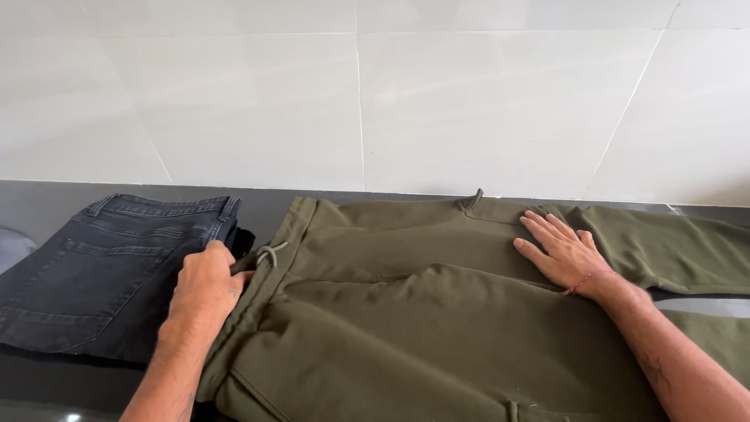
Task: Folding a pair of jeans and a pair of cargo pants on a flat counter.
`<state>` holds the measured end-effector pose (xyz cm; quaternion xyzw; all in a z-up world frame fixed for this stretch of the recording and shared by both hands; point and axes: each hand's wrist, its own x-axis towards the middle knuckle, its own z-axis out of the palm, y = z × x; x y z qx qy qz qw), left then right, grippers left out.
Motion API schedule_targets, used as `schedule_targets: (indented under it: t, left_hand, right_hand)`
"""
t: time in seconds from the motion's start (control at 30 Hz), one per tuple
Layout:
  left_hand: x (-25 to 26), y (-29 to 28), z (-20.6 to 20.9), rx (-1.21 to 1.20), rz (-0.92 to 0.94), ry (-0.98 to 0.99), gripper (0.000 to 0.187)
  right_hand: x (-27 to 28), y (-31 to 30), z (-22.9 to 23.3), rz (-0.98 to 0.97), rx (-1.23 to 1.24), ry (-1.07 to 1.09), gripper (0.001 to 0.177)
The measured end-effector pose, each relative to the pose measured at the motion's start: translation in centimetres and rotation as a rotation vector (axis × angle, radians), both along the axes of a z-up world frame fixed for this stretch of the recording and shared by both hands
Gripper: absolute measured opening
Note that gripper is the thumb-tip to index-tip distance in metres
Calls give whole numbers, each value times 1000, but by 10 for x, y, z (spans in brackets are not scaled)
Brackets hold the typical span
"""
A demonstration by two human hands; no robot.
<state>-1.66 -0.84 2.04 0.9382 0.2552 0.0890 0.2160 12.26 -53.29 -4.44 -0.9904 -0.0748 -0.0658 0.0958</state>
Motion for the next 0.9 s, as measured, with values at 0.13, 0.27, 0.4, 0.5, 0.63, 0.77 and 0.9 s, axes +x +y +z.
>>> schedule_targets:
  t: [0.13,0.27,0.4,0.5,0.63,0.77,0.9]
  left_hand:
    - [-16,0,9,110,-55,130,49]
    - [-31,1,0,240,-121,179,47]
    - [-48,-5,6,349,-126,139,46]
    - [-46,-1,3,349,-105,159,51]
    - [-62,-12,8,325,-121,128,60]
    - [-83,-40,18,325,-130,171,65]
    - [-92,-45,16,372,-85,269,64]
  right_hand:
    - [1,-1,-1,-22,-8,15,76]
    - [-4,-2,4,-11,10,15,75]
    - [-17,0,10,53,64,-102,68]
    - [-6,-19,-5,268,221,-462,53]
    - [-73,19,56,-45,394,-257,44]
    - [-114,23,72,-34,352,-139,44]
    - [-138,-9,44,307,143,-340,46]
